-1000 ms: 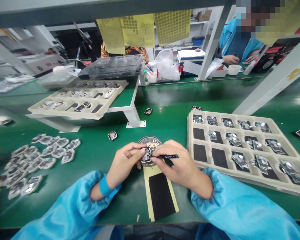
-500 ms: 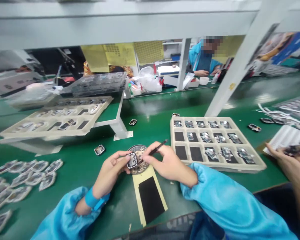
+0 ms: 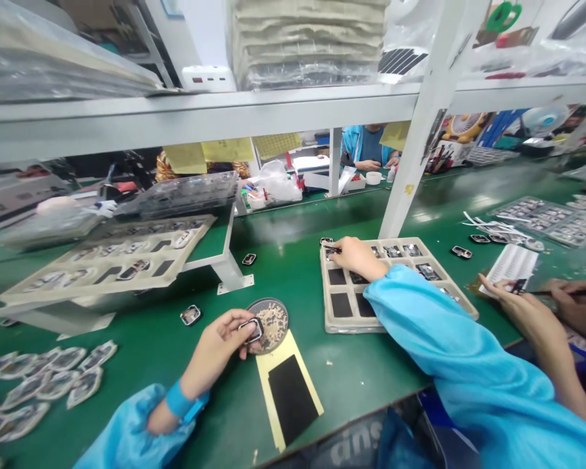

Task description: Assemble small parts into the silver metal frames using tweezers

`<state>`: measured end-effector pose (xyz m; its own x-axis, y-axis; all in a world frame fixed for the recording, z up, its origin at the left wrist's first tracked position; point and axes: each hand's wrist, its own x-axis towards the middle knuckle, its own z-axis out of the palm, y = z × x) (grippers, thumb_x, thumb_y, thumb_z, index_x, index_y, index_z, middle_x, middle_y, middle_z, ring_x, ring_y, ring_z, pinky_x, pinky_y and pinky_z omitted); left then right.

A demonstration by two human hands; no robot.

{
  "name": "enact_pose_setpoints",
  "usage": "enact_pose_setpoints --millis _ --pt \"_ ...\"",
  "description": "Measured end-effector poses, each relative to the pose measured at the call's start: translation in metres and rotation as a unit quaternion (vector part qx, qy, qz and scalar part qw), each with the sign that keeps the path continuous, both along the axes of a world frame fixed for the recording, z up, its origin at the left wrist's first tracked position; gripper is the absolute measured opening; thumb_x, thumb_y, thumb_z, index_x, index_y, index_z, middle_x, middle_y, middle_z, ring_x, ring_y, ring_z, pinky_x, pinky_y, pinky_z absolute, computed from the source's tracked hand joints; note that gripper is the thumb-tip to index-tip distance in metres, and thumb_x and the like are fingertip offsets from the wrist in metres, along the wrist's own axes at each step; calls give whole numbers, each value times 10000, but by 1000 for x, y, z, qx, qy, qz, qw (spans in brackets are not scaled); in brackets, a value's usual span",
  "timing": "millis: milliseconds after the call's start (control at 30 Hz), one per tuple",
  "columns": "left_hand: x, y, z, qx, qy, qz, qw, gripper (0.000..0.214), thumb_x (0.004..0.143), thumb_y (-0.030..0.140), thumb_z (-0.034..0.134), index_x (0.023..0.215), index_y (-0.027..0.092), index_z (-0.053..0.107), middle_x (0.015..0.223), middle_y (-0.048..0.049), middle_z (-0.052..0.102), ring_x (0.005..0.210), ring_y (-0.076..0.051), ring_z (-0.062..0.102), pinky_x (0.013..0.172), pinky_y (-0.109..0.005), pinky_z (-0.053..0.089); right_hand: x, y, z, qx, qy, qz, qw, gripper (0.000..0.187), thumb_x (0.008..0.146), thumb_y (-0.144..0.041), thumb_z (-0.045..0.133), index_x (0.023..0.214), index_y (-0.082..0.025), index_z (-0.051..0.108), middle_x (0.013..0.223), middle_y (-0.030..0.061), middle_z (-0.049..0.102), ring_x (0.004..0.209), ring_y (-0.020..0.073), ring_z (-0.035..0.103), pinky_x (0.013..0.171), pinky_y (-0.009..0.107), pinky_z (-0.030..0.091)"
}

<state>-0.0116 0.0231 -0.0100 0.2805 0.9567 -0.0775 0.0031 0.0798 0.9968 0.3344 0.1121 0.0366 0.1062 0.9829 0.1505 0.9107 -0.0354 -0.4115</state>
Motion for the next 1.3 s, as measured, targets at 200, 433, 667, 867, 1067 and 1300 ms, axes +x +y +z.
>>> enact_pose_setpoints --millis 200,433,667,867,1067,1300 --pt "-4 1 -2 23 20 23 999 404 811 448 771 1031 115 710 743 -51 698 518 -123 636 413 -181 390 -1 4 12 10 37 6 999 138 707 -307 768 778 -198 721 790 70 741 772 253 684 665 292 436" --pt "1 -7 3 -14 4 56 998 410 728 487 832 855 111 726 657 -48 691 505 -142 646 384 -168 333 -68 -43 25 39 204 116 971 158 886 -355 612 887 -197 616 808 27 750 750 169 698 709 265 507" --pt "2 -9 5 -39 -41 81 995 425 795 511 767 932 110 730 634 -43 680 447 -120 618 351 -154 282 -137 -94 -13 -120 519 256 806 297 826 -461 745 869 -168 714 750 11 694 693 154 628 678 280 488" --pt "2 -12 5 -49 -127 55 989 369 872 429 704 1041 103 742 813 -95 728 595 -145 667 466 -190 463 -136 -97 -30 -167 507 258 805 363 840 -488 736 709 -154 675 689 11 663 676 143 586 671 267 443" --pt "1 -16 4 -28 -138 57 988 335 890 351 695 1114 109 755 942 -117 738 639 -143 638 577 -253 544 -143 -102 -35 -166 525 225 804 404 842 -511 722 668 -162 616 574 -41 535 540 91 426 559 242 335" --pt "-1 -19 5 9 -87 69 994 313 915 327 658 1141 137 761 961 -106 756 618 -140 644 635 -274 550 -146 -102 -34 -151 510 213 819 409 859 -486 708 634 -158 615 584 -34 537 560 93 433 575 252 324"
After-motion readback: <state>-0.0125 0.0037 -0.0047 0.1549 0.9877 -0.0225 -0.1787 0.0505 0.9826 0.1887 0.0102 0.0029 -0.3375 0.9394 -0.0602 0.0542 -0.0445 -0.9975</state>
